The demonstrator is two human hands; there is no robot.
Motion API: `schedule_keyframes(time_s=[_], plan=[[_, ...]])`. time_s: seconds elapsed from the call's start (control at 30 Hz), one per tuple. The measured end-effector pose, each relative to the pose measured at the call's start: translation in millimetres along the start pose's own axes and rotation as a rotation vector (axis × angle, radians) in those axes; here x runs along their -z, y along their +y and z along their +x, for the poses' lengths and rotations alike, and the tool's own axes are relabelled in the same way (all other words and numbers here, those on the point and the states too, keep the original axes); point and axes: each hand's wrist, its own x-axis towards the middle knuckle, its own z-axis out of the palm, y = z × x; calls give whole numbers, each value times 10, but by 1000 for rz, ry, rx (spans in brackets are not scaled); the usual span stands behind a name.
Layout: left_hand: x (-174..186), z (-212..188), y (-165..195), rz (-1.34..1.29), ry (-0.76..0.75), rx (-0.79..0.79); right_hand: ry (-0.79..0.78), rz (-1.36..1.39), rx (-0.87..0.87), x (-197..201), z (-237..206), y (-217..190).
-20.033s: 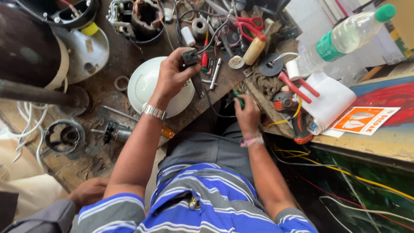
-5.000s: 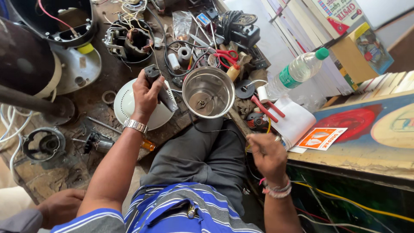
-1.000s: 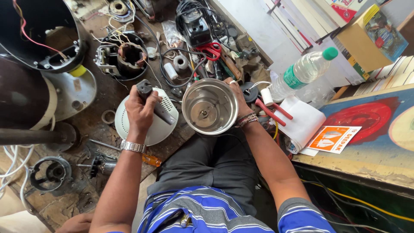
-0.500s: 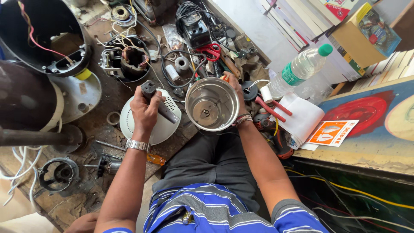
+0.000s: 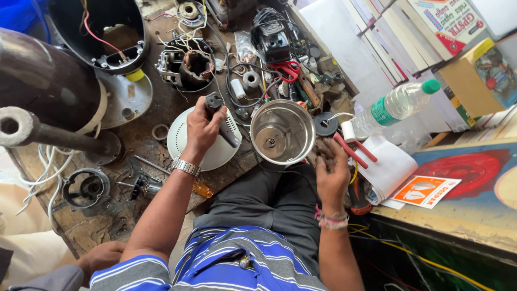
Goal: The person disassembles a small appliance, removes a motor, and uses a screwdriver to adjust internal wiring. They then reassemble the appliance and test it by connecting it to power.
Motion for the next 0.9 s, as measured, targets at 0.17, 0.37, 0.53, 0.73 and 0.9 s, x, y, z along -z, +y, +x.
schedule_keyframes(time_s=[0.17, 0.37, 0.53, 0.73, 0.9], plan=[[22, -145, 202, -80, -24, -58, -80, 75, 85, -121, -380, -490], [-6, -749, 710, -122, -311, -319, -477, 502, -239, -487, -621, -861], [-105, -859, 980, -88, -388, -385, -668, 755, -538, -593, -715, -768], [35, -799, 1035, -49, -399, -452, -615, 681, -637, -479, -714, -625], [27, -705, 904, -63, -202, -220, -372, 760, -569, -286, -633, -661]])
